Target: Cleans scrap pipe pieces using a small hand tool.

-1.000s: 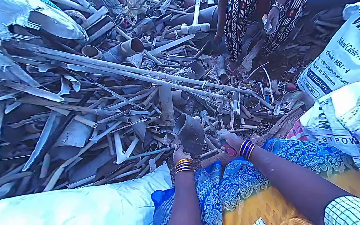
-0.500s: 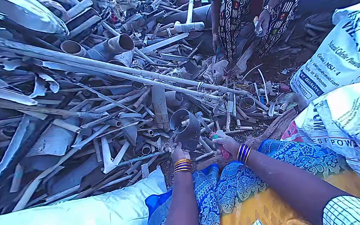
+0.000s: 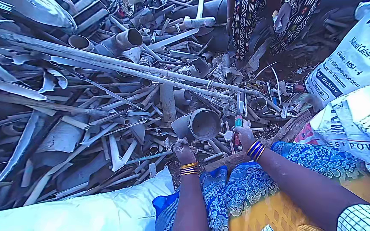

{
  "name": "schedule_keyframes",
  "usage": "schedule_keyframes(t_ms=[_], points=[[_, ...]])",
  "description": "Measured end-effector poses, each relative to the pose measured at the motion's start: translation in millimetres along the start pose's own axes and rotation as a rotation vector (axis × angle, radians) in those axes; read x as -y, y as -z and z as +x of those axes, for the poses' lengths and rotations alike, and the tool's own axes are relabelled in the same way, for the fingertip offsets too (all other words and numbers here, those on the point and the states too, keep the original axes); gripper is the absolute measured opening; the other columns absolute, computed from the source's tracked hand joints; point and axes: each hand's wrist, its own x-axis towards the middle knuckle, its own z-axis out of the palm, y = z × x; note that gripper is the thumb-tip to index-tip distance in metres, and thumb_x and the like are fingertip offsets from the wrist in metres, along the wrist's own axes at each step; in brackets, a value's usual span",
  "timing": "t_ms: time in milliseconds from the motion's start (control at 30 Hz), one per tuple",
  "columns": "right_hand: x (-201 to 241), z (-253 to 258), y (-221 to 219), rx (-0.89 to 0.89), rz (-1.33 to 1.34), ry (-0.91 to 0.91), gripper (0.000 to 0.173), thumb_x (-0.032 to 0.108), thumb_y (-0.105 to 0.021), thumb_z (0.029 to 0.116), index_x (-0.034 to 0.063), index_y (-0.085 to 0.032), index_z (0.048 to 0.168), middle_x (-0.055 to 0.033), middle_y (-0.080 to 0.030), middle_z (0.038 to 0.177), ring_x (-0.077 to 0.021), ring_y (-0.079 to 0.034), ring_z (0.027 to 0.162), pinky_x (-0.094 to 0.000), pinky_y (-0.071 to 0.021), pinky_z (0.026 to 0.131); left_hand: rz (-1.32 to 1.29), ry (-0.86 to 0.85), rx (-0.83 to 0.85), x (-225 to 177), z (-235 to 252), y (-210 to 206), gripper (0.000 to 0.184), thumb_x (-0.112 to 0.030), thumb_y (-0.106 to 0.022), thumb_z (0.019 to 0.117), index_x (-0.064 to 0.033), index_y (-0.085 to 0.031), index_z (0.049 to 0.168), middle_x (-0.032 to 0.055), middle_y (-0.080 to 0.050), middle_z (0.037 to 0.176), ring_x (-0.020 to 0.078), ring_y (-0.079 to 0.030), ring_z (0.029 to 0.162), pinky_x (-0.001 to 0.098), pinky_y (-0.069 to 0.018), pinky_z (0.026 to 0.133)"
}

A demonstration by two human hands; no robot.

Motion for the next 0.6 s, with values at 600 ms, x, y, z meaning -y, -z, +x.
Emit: schedule_keyframes(t_ms=[600], points=[[98.1,-27.6,63.2,0.500,-1.060,0.497,0.050,0.000,-0.076,0.0874,0.0121,-0.068,0.135,-0.0108,-0.074,0.112,-0.0185,-0.069,0.090,-0.0404,-0.0549,0.081,0.461,0.119,-0.302,-14.5,28.6,32.0,0.015,0.010,-0.044,0.0976,0.0053,-0.055,0.089,-0.0016,-0.049,0.081,-0.0026,-0.048,0.075,0.0135,-0.0422,0.073]])
